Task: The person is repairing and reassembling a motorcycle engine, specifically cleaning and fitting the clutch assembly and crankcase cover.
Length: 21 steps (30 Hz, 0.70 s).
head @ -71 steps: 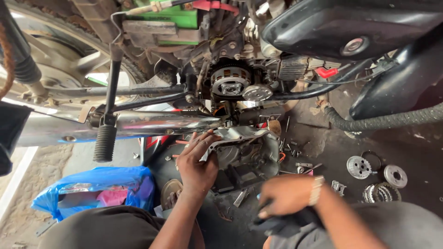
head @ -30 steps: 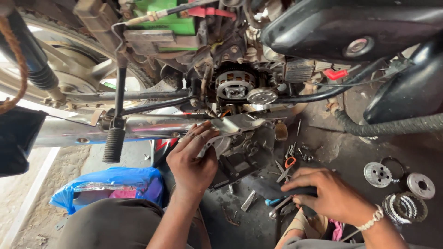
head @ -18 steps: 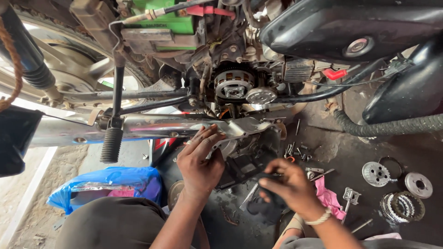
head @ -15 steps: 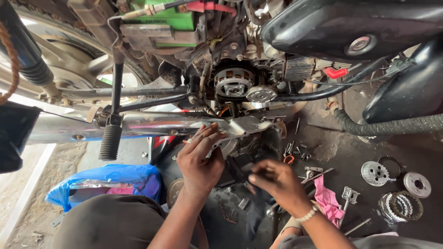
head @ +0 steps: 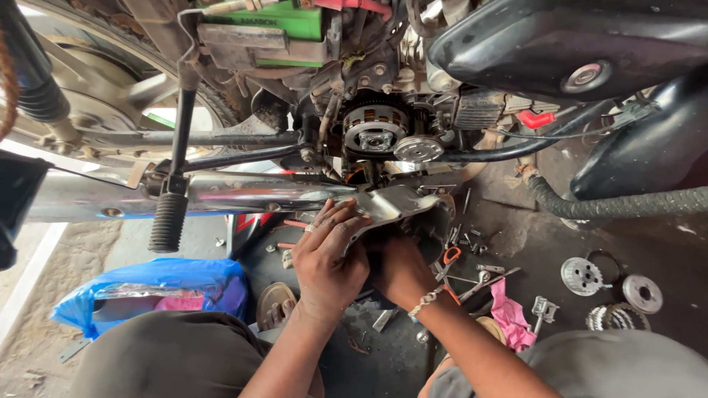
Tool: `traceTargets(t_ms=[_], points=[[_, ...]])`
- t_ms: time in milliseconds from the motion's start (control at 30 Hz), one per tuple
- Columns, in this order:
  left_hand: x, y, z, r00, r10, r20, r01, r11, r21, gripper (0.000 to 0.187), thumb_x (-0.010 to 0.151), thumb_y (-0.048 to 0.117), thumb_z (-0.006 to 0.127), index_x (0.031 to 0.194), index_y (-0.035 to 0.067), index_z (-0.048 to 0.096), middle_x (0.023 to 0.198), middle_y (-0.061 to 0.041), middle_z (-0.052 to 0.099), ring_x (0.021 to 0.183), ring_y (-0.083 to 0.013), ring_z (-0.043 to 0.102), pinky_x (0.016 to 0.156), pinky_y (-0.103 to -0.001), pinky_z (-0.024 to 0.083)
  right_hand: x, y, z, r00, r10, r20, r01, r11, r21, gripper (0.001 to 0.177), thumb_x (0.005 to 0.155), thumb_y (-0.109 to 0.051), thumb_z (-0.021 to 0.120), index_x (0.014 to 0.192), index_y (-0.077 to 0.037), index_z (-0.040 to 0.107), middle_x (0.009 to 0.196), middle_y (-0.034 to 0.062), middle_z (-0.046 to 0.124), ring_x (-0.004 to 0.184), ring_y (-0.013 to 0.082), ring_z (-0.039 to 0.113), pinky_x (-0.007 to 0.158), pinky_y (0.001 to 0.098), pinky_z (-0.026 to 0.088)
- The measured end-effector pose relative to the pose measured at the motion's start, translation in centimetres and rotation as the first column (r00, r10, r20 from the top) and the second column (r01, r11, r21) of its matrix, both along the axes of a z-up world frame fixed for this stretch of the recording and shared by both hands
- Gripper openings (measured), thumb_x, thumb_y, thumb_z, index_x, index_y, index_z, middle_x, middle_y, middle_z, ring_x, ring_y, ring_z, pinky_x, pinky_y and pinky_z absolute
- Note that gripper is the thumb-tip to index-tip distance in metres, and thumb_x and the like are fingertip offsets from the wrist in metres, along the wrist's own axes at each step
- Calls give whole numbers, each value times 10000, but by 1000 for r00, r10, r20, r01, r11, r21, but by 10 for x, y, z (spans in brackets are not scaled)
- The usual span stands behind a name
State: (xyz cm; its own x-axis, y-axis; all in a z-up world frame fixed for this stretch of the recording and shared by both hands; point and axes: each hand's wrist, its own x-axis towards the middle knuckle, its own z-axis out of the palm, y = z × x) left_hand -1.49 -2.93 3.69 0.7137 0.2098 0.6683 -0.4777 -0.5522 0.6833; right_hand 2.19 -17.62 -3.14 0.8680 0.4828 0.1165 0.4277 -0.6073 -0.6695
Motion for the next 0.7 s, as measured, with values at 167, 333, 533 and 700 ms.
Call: traceTargets(t_ms=[167,333,533,700], points=[[0,-1,-5,1000,30,11,-30,1000,-9,339,724,-110,594,999,35,727,1083,-131,742,1169,-311,714,1145,-474,504,-1,16,2,997,35,71,-18,972,-233,162,800,-94,647,926,-53,739,939,201,739,872,391,710,751,465,574],[1,1,-18,1000,29,0,-29,998,-49,342,729,-123,574,997,31,721,1079,-128,741,1140,-305,726,1130,-457,499,-8,22,2,996,-95,3,88,916,-392,149,803,-159,679,908,-71,738,894,205,733,803,401,701,673,495,578],[9,8,-30,994,59,-91,-70,989,-133,378,701,-127,546,1005,13,721,1118,-143,751,1129,-327,732,1092,-388,541,-26,18,49,995,-31,92,77,829,-553,263,640,-206,742,853,-53,751,1117,277,652,1133,476,576,968,573,493],[9,4,-32,998,33,-57,-40,991,-127,367,709,-134,532,999,5,708,1101,-149,746,1099,-329,735,1087,-387,525,-20,-2,51,967,72,-244,-202,802,-562,776,542,-348,884,1203,3,681,1319,408,467,1185,609,415,926,604,460]])
